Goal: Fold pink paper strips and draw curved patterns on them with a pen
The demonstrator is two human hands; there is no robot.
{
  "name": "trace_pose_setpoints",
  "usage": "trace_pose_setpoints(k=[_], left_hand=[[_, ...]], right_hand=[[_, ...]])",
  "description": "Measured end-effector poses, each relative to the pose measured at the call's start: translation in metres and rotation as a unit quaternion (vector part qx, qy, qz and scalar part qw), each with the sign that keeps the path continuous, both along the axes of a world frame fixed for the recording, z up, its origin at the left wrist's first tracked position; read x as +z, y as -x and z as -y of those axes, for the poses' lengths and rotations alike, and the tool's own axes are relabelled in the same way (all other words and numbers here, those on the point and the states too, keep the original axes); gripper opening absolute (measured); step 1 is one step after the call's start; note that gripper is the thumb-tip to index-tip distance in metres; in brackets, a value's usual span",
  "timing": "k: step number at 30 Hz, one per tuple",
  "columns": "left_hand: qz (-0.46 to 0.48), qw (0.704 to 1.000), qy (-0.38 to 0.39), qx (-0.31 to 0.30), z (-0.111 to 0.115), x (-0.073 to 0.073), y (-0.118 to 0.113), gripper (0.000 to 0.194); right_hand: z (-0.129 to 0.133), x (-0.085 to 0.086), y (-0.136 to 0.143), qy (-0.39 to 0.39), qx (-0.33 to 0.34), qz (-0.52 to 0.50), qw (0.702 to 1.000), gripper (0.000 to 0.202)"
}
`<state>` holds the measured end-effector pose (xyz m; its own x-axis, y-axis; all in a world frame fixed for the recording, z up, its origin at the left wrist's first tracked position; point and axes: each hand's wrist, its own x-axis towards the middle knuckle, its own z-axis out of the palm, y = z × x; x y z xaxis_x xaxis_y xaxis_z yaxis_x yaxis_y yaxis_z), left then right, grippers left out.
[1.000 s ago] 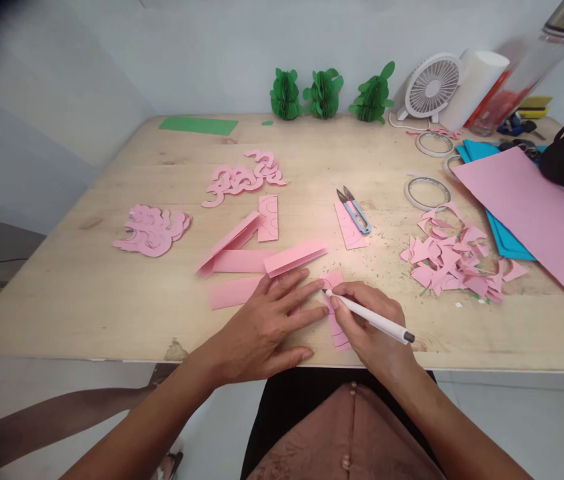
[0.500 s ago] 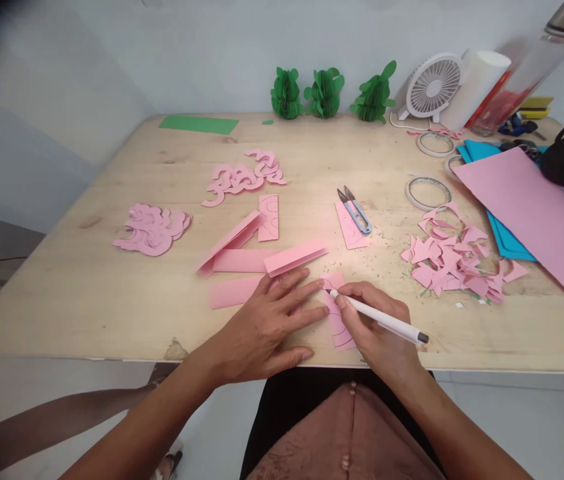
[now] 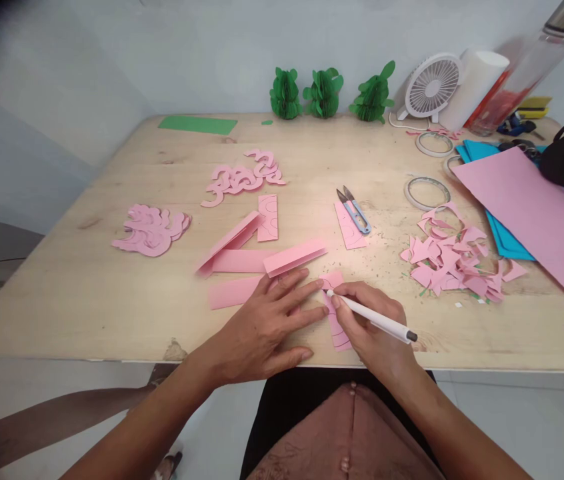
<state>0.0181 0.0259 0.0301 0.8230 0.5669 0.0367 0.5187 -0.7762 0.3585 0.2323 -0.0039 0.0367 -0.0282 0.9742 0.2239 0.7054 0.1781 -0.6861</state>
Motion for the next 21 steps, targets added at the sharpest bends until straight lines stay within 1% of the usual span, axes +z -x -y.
trace_pose_setpoints(k=[12,21], left_hand=[[0.005,1.0,-0.003,-0.001,0.0002,-0.002,0.0005,0.05],[0.005,1.0,-0.009,0.0,0.0002,-0.0007,0.0002,0.05]], right_hand=[[0.004,-0.0002,0.0005,-0.011,-0.005,0.005,1.0,0.014],[0.0068,0.0,0.0002,-0.015,-0.014,0.002,1.0,0.014]])
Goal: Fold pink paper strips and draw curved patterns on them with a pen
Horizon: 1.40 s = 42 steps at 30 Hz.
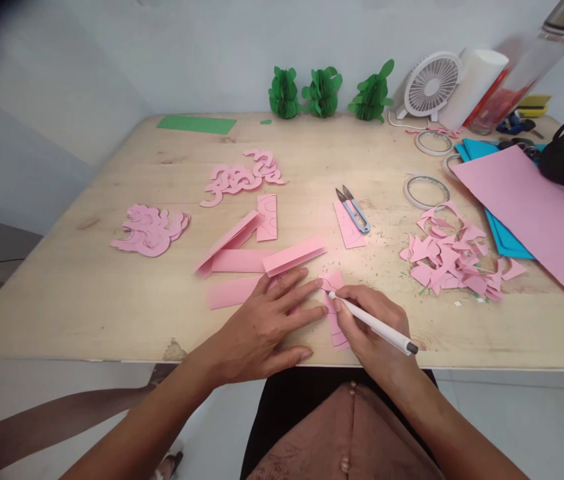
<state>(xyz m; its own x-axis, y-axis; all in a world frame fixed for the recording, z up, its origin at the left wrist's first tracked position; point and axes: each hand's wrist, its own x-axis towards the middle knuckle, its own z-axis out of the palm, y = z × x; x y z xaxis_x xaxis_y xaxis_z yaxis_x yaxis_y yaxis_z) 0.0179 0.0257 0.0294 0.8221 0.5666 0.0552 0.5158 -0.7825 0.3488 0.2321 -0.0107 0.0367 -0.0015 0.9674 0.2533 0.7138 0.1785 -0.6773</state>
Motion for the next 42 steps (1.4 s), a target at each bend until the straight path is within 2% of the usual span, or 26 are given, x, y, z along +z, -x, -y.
trace_pose_setpoints(k=[42], left_hand=[[-0.002,1.0,0.003,0.0,0.0,-0.001,0.0,0.051]], right_hand=[[0.013,0.0,-0.005,-0.045,-0.009,0.019,0.999,0.011]])
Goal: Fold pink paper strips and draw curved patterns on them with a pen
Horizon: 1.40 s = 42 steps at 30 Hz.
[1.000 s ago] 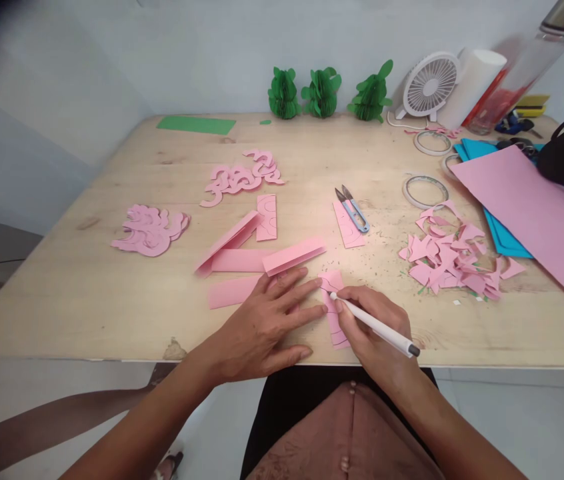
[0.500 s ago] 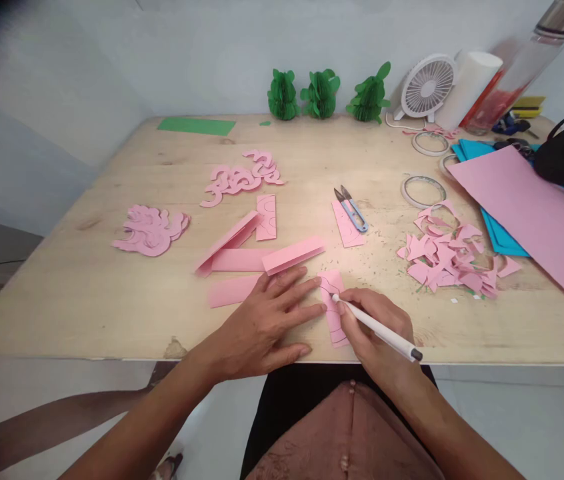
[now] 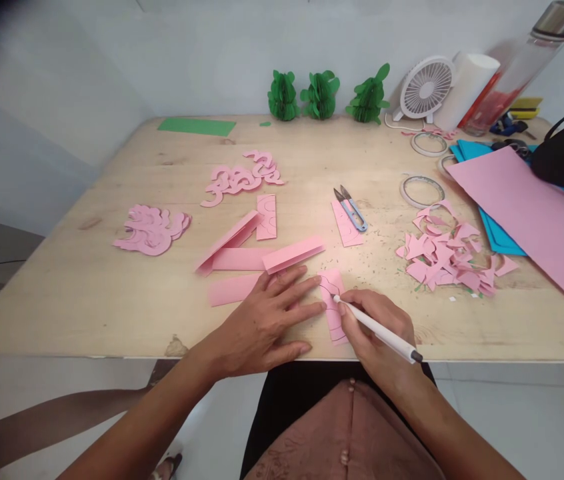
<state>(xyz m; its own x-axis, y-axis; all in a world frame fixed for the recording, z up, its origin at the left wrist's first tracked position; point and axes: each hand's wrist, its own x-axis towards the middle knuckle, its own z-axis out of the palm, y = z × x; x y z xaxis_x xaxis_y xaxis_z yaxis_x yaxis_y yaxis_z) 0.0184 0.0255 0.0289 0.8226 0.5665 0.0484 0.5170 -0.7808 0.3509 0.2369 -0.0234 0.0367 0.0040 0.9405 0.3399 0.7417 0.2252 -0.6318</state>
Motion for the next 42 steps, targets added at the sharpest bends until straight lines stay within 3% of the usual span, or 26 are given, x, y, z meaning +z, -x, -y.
trace_pose_setpoints(k=[14,20,31,37,42], left_hand=[[-0.002,1.0,0.006,0.001,0.0,0.0,0.0,0.052],[-0.003,1.0,0.008,0.0,0.0,0.0,0.0,0.052],[-0.003,1.0,-0.002,-0.002,0.0,0.0,0.0,0.053],[0.001,1.0,-0.007,-0.002,0.0,0.001,0.001,0.046],[-0.002,1.0,-0.004,-0.006,-0.001,0.002,0.001,0.044]], right_hand=[[0.002,0.002,-0.001,0.023,-0.011,-0.004,1.0,0.013],[0.003,0.003,0.001,0.049,-0.027,-0.055,0.997,0.015],[0.003,-0.01,-0.001,-0.055,0.072,0.03,0.995,0.022],[0.004,-0.006,0.0,-0.037,0.082,0.033,0.995,0.024],[0.002,-0.002,0.0,0.019,0.035,-0.021,0.999,0.017]])
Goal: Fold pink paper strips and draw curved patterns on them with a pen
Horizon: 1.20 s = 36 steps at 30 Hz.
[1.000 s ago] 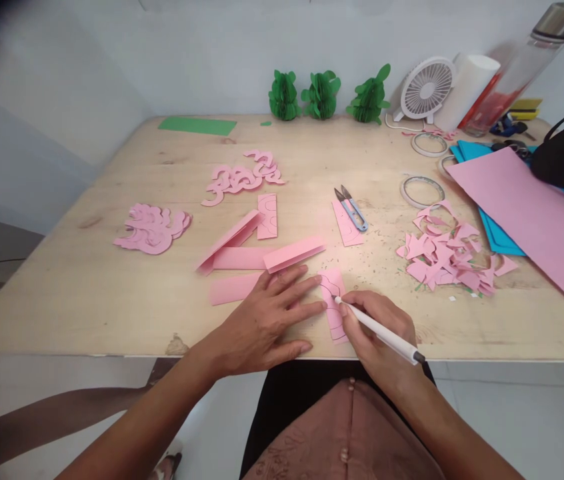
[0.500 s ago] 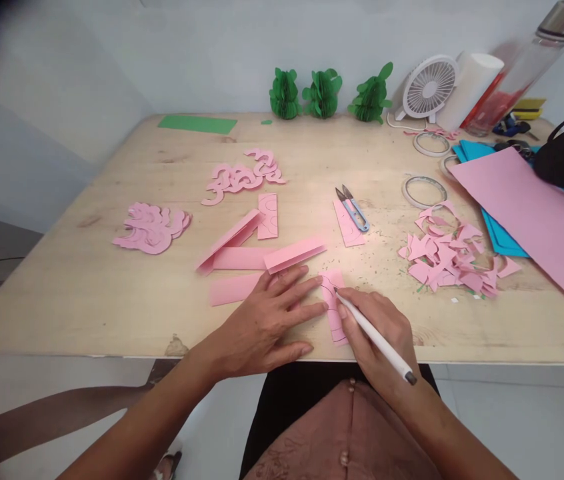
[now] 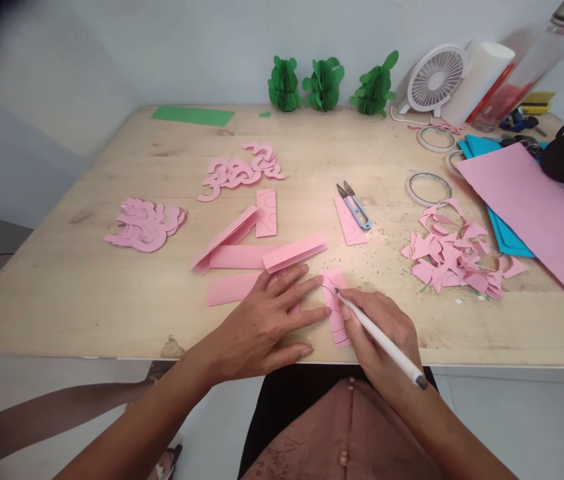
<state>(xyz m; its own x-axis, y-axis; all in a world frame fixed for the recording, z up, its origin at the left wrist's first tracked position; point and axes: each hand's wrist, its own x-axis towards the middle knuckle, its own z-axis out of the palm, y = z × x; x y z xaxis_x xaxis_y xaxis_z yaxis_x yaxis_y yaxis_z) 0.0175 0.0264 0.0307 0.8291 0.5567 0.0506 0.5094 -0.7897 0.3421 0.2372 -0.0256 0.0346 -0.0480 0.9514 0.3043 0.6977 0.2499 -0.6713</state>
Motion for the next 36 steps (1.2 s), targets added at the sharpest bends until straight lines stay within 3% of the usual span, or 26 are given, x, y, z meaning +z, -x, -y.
trace_pose_setpoints(k=[4,8,36], left_hand=[[0.001,1.0,0.008,0.0,0.0,0.001,0.0,0.045],[0.003,1.0,0.012,0.001,0.0,0.0,0.0,0.048],[0.004,1.0,0.002,0.006,0.0,0.0,0.0,0.049]], right_hand=[[-0.003,0.005,-0.001,0.064,-0.031,-0.058,0.996,0.016],[-0.007,0.008,0.0,0.086,-0.03,-0.05,0.995,0.015],[-0.013,0.011,0.006,0.08,-0.014,0.01,0.997,0.019]])
